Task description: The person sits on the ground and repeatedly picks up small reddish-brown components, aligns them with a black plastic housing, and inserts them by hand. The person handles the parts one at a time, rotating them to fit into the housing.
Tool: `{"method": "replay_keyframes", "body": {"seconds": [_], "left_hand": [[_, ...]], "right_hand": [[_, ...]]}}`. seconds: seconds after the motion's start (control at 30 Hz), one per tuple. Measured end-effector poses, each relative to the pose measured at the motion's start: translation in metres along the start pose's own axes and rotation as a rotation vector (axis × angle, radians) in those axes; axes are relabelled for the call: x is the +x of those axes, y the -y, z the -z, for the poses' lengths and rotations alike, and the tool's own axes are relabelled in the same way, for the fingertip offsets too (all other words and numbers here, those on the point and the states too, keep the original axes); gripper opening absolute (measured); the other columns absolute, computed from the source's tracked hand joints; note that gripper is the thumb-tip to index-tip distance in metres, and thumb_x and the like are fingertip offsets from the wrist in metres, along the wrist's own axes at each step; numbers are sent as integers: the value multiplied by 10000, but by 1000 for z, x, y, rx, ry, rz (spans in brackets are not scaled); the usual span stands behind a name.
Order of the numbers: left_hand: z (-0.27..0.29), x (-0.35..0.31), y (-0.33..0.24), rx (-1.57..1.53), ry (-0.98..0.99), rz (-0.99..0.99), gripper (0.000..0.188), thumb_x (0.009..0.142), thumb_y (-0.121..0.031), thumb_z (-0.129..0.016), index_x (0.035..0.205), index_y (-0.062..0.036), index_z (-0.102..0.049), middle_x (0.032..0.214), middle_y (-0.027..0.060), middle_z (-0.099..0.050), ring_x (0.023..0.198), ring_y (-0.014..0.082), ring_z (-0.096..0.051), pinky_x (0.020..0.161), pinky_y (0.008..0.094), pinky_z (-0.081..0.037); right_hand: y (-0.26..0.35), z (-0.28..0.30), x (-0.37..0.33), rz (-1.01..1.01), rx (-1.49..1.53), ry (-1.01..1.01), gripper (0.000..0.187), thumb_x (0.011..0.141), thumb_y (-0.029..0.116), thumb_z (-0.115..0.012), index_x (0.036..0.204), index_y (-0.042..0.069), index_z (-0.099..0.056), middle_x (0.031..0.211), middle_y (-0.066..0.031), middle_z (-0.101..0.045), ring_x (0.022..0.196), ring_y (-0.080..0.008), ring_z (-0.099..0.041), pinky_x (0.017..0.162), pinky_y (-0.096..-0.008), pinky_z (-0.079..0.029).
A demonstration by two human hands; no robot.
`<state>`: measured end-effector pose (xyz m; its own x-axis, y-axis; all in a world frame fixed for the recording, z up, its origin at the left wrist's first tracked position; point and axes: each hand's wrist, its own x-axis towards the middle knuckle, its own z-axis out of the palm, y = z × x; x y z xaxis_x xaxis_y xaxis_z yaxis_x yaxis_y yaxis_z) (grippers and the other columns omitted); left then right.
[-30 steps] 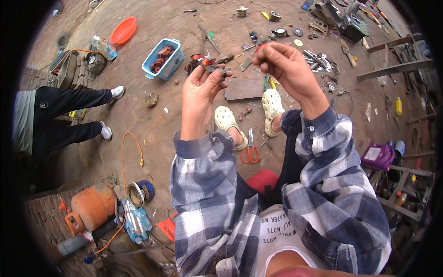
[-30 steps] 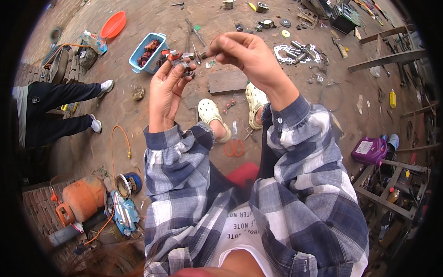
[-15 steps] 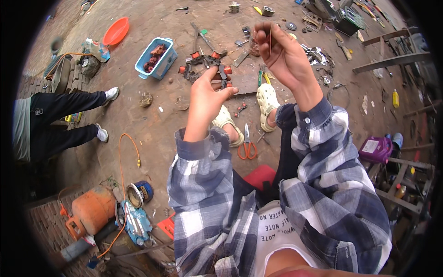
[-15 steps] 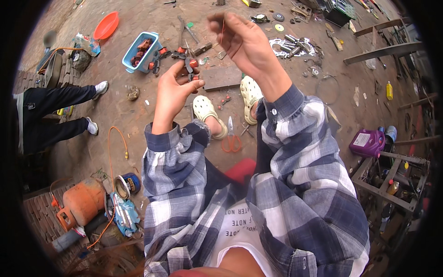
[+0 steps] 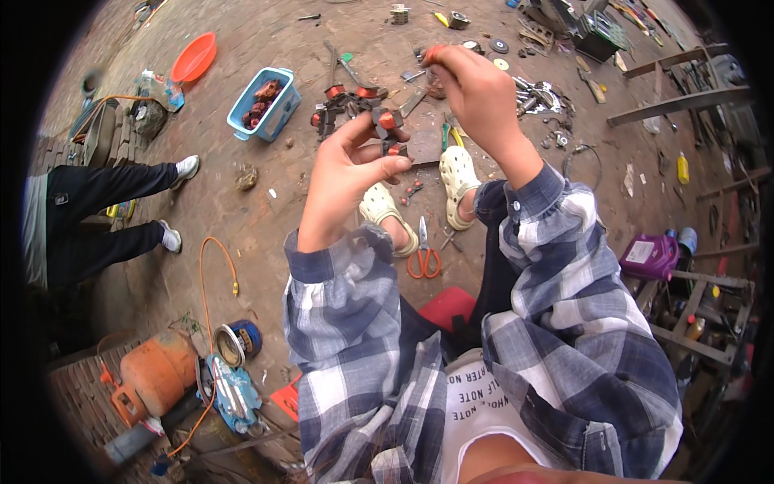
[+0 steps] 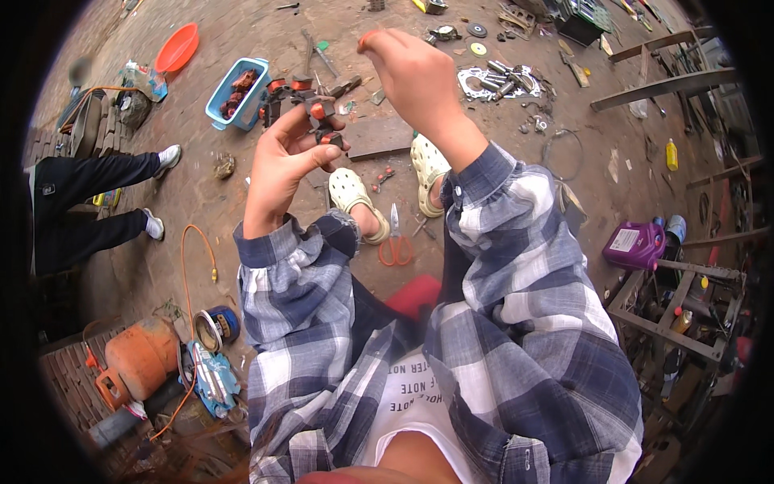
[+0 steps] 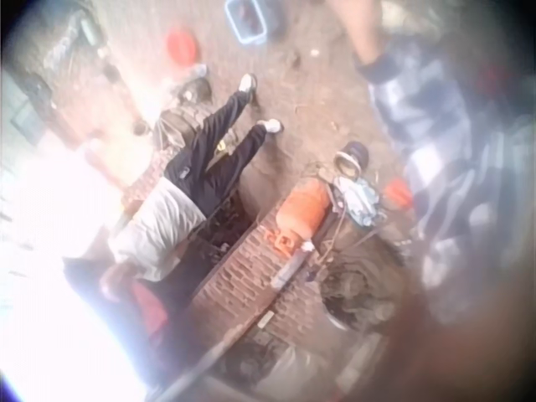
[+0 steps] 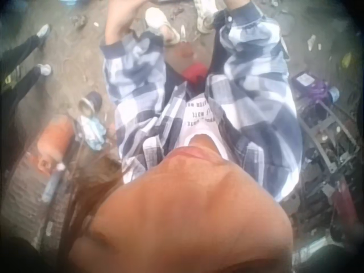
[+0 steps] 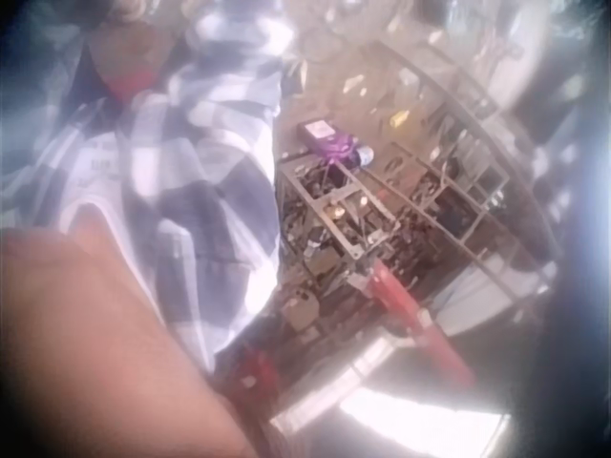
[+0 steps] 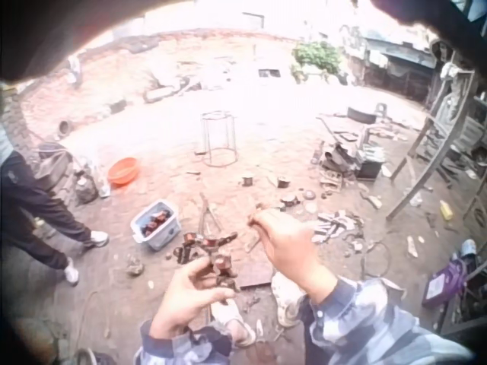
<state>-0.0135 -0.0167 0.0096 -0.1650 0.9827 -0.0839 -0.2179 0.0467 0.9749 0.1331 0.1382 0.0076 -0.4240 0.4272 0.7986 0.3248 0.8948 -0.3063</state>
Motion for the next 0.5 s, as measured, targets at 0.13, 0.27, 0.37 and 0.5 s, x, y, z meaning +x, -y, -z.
{"method": "replay_keyframes", "body": {"seconds": [0.13,0.27,0.37,0.5], "left_hand": [[8,1,-1,-6,-84,-99,507,742,-6,-711,1215,-1,-527,1052,89,-631,885,194,-658,609,243,-504],[16,3,-2,0,-187,-186,400,745,-12,-731,1107,16,-563,998,63,-624,806,114,-620,573,247,-514],[21,5,2,38,-266,-222,378,750,-5,-723,1092,21,-565,1001,74,-623,808,122,-629,560,248,-516],[23,6,6,105,-359,-204,382,736,5,-727,1082,22,-566,988,85,-634,810,132,-643,563,249,-519]], "right_hand": [[-6,0,-9,177,-17,298,91,821,80,-588,906,79,-619,831,-71,-640,817,-267,-614,733,-360,-480],[4,3,-16,163,299,619,75,857,90,-555,900,47,-599,849,-82,-632,864,-283,-587,835,-356,-432],[15,14,-13,16,542,781,77,870,81,-537,907,34,-587,848,-106,-627,852,-288,-585,820,-356,-438],[23,22,-9,-344,1092,994,175,955,118,-455,956,-22,-561,858,-70,-611,828,-158,-559,768,-315,-440]]}}
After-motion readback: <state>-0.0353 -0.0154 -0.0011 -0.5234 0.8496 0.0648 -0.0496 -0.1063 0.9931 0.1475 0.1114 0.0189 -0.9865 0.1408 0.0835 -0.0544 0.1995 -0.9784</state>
